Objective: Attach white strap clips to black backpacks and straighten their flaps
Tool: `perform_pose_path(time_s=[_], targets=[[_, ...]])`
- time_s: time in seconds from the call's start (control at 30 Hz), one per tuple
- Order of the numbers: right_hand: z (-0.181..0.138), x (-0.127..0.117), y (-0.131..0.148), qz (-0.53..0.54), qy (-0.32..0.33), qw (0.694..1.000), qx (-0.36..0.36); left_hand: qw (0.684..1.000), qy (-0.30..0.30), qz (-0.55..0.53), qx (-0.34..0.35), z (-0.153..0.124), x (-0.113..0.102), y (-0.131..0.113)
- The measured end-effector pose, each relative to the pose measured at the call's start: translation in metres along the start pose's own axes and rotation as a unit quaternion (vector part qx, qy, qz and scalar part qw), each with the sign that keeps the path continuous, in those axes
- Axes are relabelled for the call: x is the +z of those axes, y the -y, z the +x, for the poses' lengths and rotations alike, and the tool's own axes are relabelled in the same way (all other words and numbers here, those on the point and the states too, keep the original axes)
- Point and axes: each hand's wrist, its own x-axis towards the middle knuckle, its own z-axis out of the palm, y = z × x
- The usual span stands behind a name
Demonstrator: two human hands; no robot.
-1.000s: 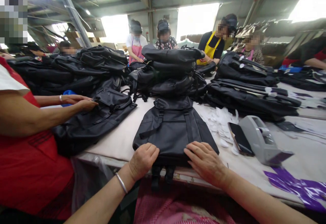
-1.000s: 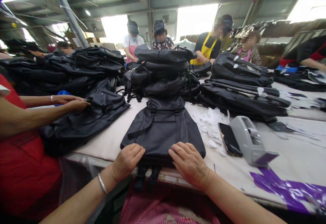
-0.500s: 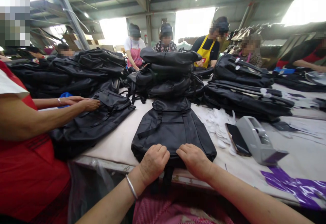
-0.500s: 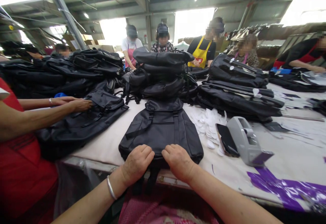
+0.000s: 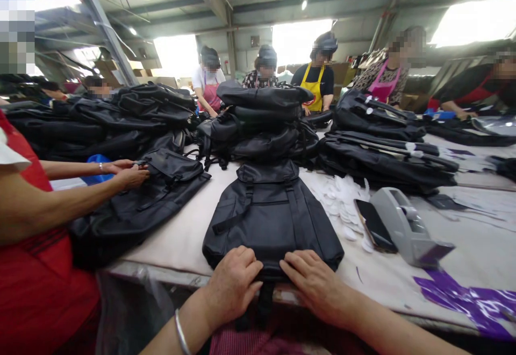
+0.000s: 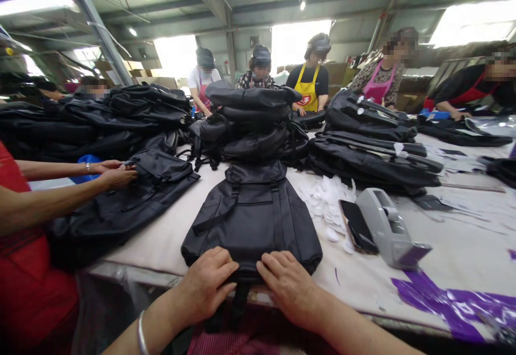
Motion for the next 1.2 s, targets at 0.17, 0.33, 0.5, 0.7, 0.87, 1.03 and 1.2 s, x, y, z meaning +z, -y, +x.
perform_pose_path(time_s=[0.17, 0.33, 0.5, 0.7, 0.87, 1.03, 1.2], targets=[[-0.006, -0.023, 0.004, 0.058, 0.006, 0.998, 0.028, 0.998, -0.025, -0.016, 0.048, 0.014, 0.011, -0.005], [0.042, -0.067, -0.007, 0.078, -0.086, 0.993, 0.007, 0.998, -0.001, -0.012, 0.063, 0.015, 0.031, -0.002], [0.052, -0.027, -0.025, 0.036, -0.025, 0.999, -0.001, 0.991, -0.076, -0.004, 0.106, -0.009, 0.037, 0.003], [0.042, 0.018, -0.031, 0.068, 0.055, 0.996, 0.032, 0.892, -0.325, -0.202, -0.242, -0.07, 0.077, 0.014], [0.042, 0.012, -0.027, 0.067, 0.065, 0.995, 0.041, 0.53, -0.285, -0.659, -0.452, -0.061, 0.064, -0.015], [0.034, 0.015, -0.018, 0.082, 0.065, 0.993, 0.046, 0.314, -0.28, -0.735, -0.531, -0.027, 0.035, -0.027], [0.027, 0.011, -0.009, 0.091, 0.084, 0.99, 0.061, 0.333, -0.27, -0.747, -0.509, -0.008, 0.033, -0.039]])
